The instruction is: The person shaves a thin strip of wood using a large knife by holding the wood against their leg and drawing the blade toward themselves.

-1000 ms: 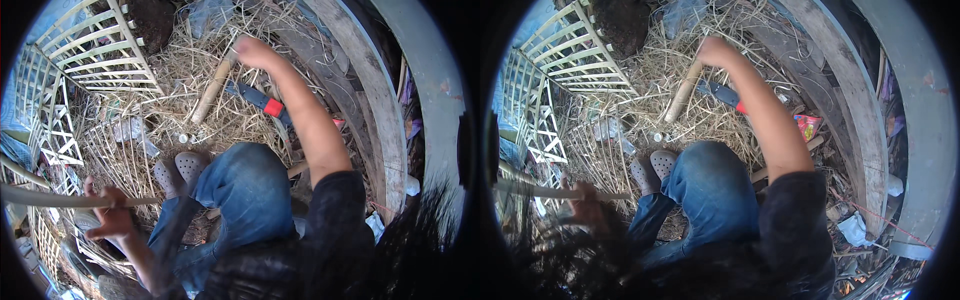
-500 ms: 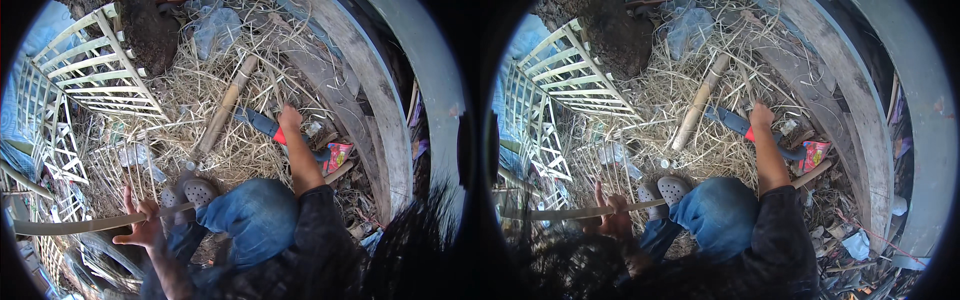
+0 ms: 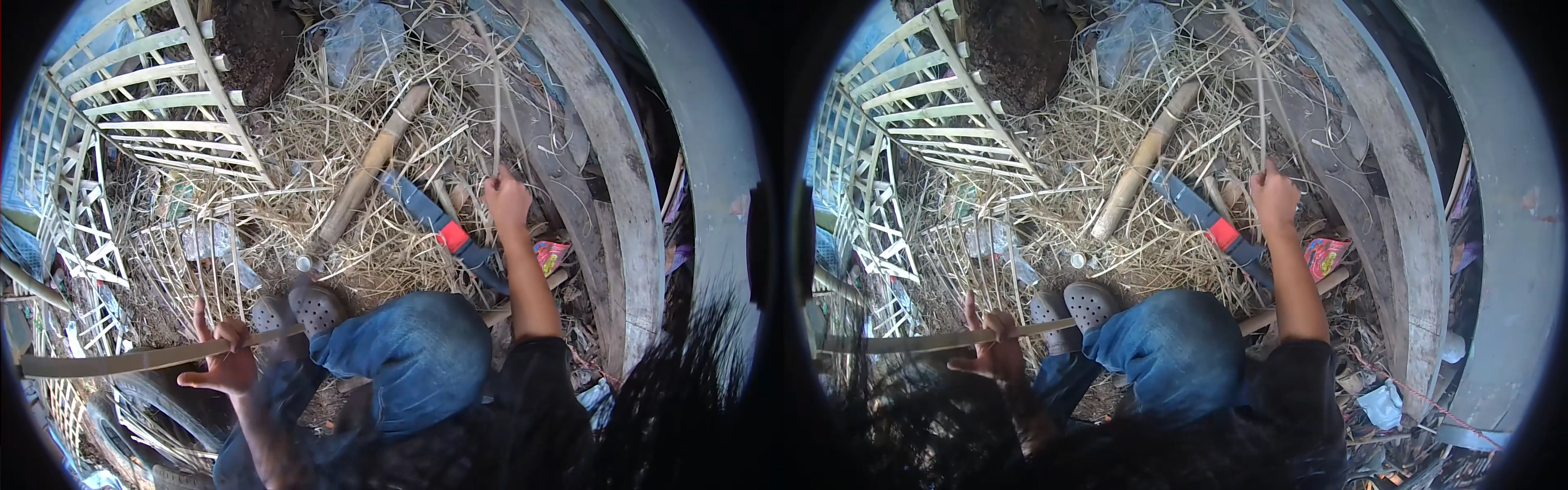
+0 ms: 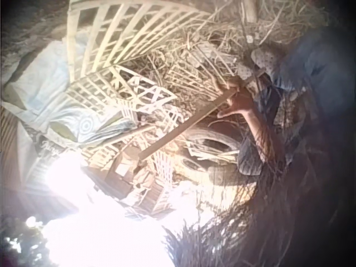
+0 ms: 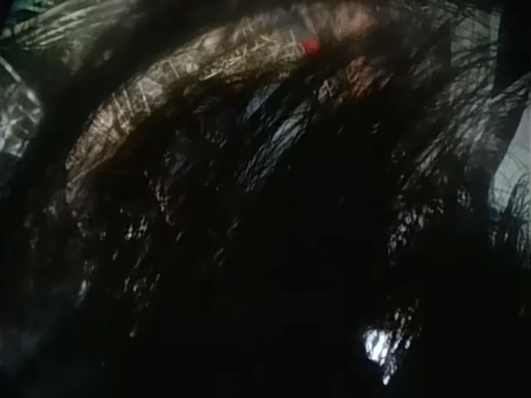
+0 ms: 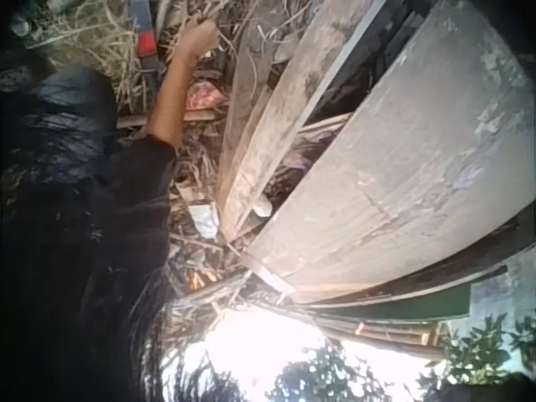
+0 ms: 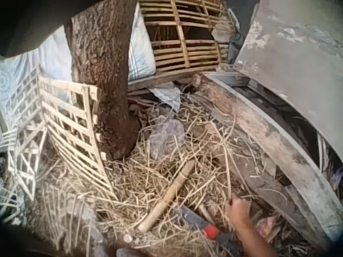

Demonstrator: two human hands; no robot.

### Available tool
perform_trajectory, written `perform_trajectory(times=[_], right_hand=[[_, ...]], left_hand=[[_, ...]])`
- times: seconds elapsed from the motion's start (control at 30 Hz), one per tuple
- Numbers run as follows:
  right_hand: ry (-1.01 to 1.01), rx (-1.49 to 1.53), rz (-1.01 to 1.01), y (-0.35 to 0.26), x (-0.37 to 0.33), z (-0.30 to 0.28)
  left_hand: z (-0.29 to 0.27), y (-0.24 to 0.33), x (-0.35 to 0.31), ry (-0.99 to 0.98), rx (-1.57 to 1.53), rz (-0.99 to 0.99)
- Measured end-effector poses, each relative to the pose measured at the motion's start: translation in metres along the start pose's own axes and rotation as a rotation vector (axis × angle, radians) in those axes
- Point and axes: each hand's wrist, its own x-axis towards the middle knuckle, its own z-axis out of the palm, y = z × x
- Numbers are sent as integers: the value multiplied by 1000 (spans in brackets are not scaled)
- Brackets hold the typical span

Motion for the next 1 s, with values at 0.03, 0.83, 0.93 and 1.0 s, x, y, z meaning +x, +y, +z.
perform_trajectory(times=[0.03,0.83,0.93,1.0], right_hand=[[5,-3,-2,3,4,-5],[-294,542,-27,13,-102,-24],[-448,543,177,82,-146,29],[-365,539,203,85,-149,33]], left_hand=[[2,-6,1,-1,-6,3],[-4,-141,11,48,33,-365],[13,-146,11,18,100,-386],[19,-134,18,-52,193,-304]])
